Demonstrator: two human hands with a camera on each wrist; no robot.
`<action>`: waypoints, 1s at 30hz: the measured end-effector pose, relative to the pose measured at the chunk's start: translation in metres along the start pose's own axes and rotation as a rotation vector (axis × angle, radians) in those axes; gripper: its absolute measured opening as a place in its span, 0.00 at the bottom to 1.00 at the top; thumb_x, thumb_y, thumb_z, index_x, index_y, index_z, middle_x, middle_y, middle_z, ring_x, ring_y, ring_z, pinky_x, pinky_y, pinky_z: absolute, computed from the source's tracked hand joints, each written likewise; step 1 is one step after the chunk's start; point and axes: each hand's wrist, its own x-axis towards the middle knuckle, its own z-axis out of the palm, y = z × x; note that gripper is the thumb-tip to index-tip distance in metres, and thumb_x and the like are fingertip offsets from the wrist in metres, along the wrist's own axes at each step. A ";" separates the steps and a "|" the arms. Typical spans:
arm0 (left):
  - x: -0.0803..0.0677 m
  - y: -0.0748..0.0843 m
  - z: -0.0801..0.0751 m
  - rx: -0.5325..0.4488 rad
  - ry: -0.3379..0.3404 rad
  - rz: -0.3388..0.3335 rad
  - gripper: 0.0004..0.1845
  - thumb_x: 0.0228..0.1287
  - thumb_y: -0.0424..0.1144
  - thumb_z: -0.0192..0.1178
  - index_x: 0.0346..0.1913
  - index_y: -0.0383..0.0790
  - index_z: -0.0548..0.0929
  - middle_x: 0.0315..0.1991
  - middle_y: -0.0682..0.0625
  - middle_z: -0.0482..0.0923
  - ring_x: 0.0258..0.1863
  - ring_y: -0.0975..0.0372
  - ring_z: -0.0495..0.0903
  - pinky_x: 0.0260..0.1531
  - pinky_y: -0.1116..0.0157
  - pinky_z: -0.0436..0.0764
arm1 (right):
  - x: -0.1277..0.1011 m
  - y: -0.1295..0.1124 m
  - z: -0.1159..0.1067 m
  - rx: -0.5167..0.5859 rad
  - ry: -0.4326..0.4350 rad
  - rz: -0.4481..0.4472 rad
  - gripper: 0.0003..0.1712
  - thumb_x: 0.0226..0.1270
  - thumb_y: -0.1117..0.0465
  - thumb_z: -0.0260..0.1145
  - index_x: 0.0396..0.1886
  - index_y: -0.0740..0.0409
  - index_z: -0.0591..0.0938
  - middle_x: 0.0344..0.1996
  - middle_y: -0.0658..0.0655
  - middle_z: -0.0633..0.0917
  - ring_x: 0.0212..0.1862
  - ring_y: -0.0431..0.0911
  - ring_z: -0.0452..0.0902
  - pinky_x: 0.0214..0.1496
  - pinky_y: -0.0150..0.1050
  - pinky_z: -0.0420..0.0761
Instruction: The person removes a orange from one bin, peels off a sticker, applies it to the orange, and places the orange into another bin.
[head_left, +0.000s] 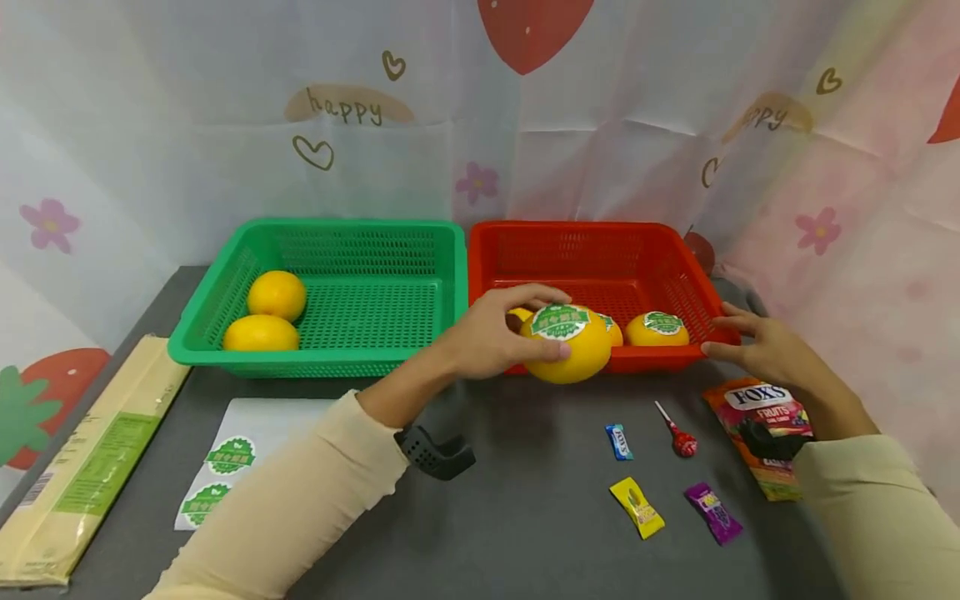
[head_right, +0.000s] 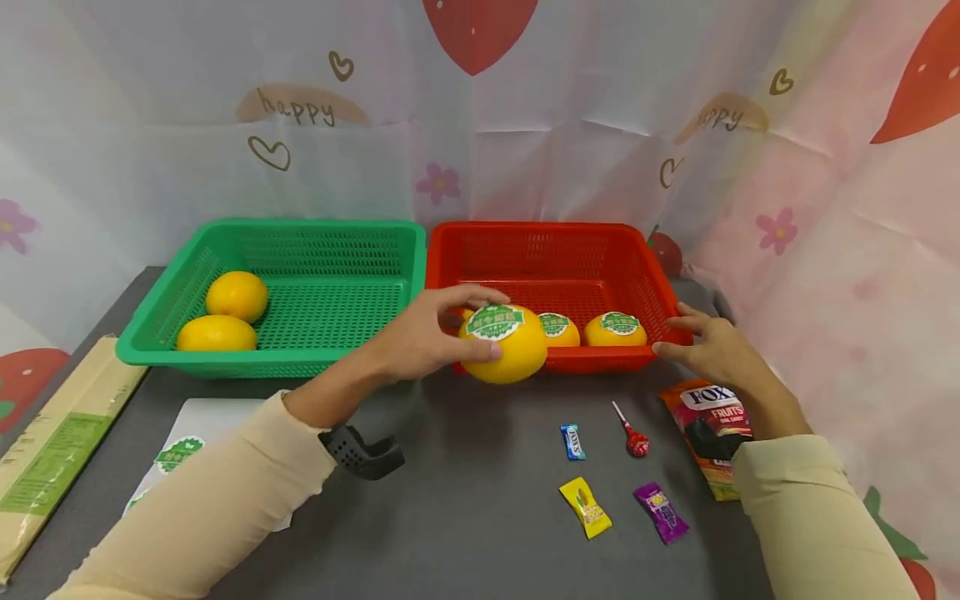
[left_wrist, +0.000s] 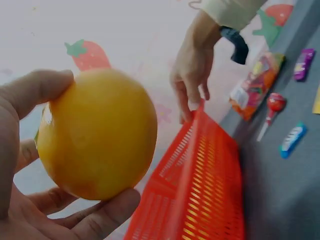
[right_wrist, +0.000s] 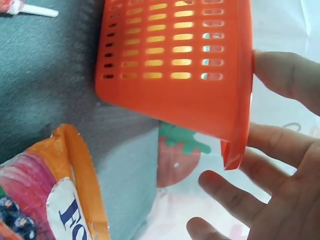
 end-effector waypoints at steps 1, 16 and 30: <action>0.011 0.003 -0.001 0.020 0.003 -0.020 0.29 0.56 0.46 0.69 0.62 0.46 0.77 0.50 0.50 0.75 0.43 0.56 0.75 0.39 0.62 0.80 | 0.000 -0.001 0.000 -0.002 0.003 -0.001 0.42 0.67 0.47 0.64 0.68 0.73 0.65 0.72 0.69 0.53 0.67 0.73 0.47 0.54 0.65 0.69; 0.153 -0.011 0.023 0.203 0.105 -0.361 0.35 0.52 0.49 0.74 0.65 0.51 0.76 0.44 0.53 0.75 0.42 0.60 0.73 0.35 0.70 0.77 | 0.000 -0.002 0.002 -0.003 0.020 -0.008 0.40 0.67 0.48 0.65 0.67 0.73 0.66 0.71 0.70 0.56 0.59 0.69 0.66 0.44 0.41 0.79; 0.185 -0.044 0.058 0.236 0.138 -0.478 0.32 0.51 0.44 0.75 0.62 0.53 0.79 0.47 0.51 0.75 0.49 0.58 0.68 0.40 0.69 0.77 | 0.000 0.000 0.002 -0.019 0.039 -0.027 0.39 0.67 0.49 0.65 0.66 0.73 0.68 0.71 0.70 0.56 0.61 0.71 0.62 0.44 0.44 0.78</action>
